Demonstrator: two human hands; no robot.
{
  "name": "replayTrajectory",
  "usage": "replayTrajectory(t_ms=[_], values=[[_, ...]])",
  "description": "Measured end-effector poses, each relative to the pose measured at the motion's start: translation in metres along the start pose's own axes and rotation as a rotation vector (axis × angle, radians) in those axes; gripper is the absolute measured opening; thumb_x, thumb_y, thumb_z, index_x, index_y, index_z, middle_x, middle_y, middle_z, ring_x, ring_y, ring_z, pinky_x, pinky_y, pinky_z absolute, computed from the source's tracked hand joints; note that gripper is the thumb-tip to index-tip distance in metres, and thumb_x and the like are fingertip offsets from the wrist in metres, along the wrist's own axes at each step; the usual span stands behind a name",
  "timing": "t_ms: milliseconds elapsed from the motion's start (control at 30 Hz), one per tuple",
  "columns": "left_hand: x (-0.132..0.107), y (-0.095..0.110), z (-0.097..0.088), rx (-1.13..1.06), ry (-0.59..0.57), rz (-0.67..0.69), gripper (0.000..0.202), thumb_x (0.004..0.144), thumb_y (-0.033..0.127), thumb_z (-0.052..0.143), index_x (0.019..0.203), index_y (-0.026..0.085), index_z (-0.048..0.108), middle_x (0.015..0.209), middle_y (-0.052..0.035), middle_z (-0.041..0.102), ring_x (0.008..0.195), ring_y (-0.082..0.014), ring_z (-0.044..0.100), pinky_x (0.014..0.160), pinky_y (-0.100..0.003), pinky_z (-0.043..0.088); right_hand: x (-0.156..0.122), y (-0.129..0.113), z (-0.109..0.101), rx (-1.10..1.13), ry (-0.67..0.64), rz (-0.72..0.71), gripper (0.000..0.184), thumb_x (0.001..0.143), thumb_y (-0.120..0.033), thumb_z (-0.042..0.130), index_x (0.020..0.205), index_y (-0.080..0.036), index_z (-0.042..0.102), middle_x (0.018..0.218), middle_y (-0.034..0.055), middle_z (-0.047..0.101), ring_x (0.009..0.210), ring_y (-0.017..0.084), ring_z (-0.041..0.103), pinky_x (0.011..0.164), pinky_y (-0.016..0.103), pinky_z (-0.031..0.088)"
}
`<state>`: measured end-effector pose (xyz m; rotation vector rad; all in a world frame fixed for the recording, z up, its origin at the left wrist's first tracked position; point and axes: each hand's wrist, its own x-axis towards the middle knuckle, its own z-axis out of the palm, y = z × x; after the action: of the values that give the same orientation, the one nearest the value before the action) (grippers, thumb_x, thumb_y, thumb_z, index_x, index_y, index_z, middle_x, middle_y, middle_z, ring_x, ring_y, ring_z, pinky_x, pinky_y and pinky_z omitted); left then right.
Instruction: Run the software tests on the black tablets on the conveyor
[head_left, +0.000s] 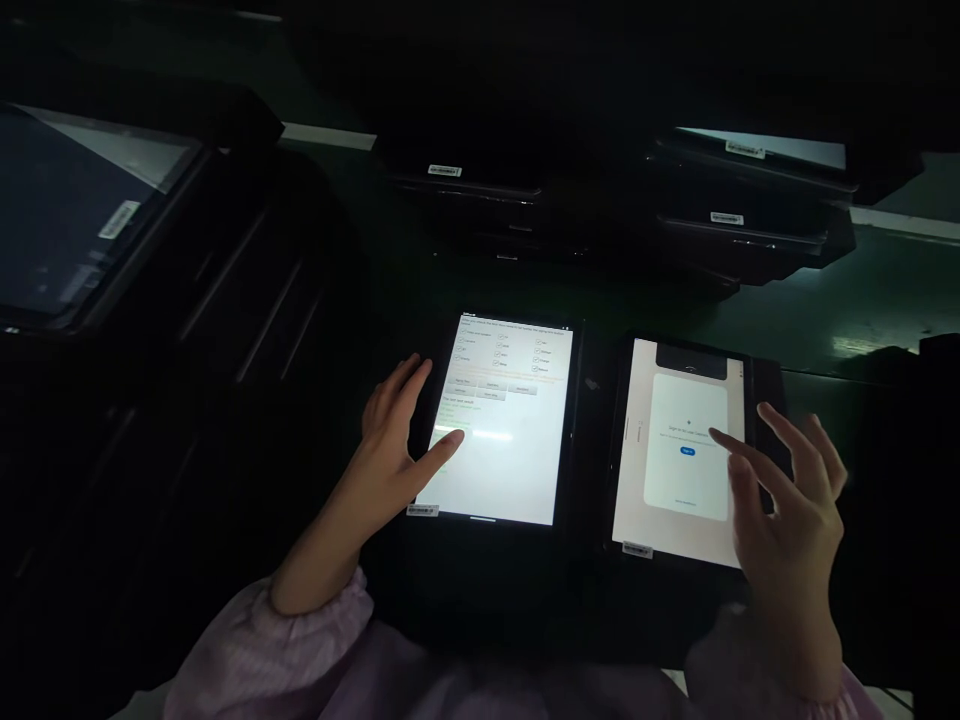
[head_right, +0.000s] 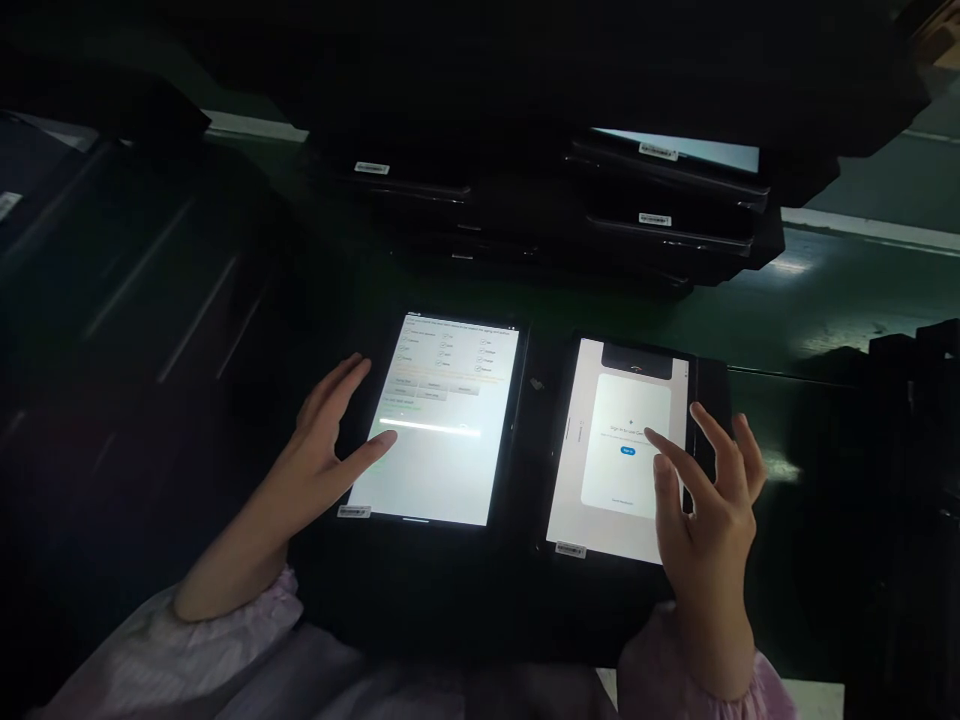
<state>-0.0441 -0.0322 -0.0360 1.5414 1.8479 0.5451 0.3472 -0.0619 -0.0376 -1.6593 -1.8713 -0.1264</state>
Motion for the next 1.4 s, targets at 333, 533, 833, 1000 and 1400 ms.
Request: replayTrajectory(t_ms=[333, 533, 833, 1000, 1400], values=[[0.003, -0.003, 0.002, 0.018, 0.022, 0.016, 0.088, 0.095, 0.068, 0.061, 0.169, 0.027, 0.038, 0.184, -0.0158, 0.027, 0.171, -0.0463, 0.020, 0.135, -0.074, 0.026, -0.014, 0.011, -0.014, 0.066, -0.016, -0.096, 0.030, 0.110, -0.028, 0.061, 0.092, -0.026, 0.085, 0.132, 0.0065, 0.078, 0.154, 0.044, 0.051, 0.111, 0.068, 0.054], [0.005, -0.008, 0.002, 0.049, 0.048, 0.030, 0.088, 0.094, 0.070, 0.063, 0.169, 0.032, 0.038, 0.183, -0.0136, 0.029, 0.171, -0.0460, 0.022, 0.131, -0.072, 0.036, -0.021, 0.021, -0.010, -0.018, -0.019, -0.043, 0.027, 0.110, -0.031, 0.059, 0.117, -0.026, 0.085, 0.155, 0.0105, 0.065, 0.160, 0.048, 0.040, 0.118, 0.073, 0.047], [0.006, -0.004, 0.002, 0.033, 0.043, -0.006, 0.094, 0.090, 0.074, 0.062, 0.168, 0.027, 0.040, 0.183, -0.0155, 0.029, 0.171, -0.0455, 0.022, 0.134, -0.073, 0.030, -0.021, 0.016, -0.016, 0.085, 0.020, -0.038, 0.030, 0.109, -0.024, 0.061, 0.091, -0.027, 0.084, 0.130, 0.0090, 0.078, 0.152, 0.043, 0.053, 0.114, 0.067, 0.051], [0.006, -0.004, 0.001, 0.035, 0.053, 0.003, 0.093, 0.091, 0.073, 0.062, 0.169, 0.027, 0.039, 0.182, -0.0153, 0.032, 0.171, -0.0448, 0.023, 0.133, -0.071, 0.034, -0.024, 0.019, -0.012, 0.020, -0.024, -0.018, 0.027, 0.111, -0.030, 0.060, 0.110, -0.023, 0.086, 0.145, 0.0133, 0.071, 0.156, 0.045, 0.047, 0.116, 0.070, 0.047], [0.006, -0.006, 0.002, 0.041, 0.040, 0.008, 0.088, 0.093, 0.069, 0.063, 0.168, 0.030, 0.039, 0.182, -0.0126, 0.032, 0.171, -0.0434, 0.023, 0.133, -0.067, 0.037, -0.026, 0.024, -0.002, -0.017, -0.012, 0.084, 0.036, 0.114, -0.041, 0.052, 0.119, -0.026, 0.084, 0.161, 0.0127, 0.060, 0.157, 0.047, 0.044, 0.115, 0.077, 0.045]])
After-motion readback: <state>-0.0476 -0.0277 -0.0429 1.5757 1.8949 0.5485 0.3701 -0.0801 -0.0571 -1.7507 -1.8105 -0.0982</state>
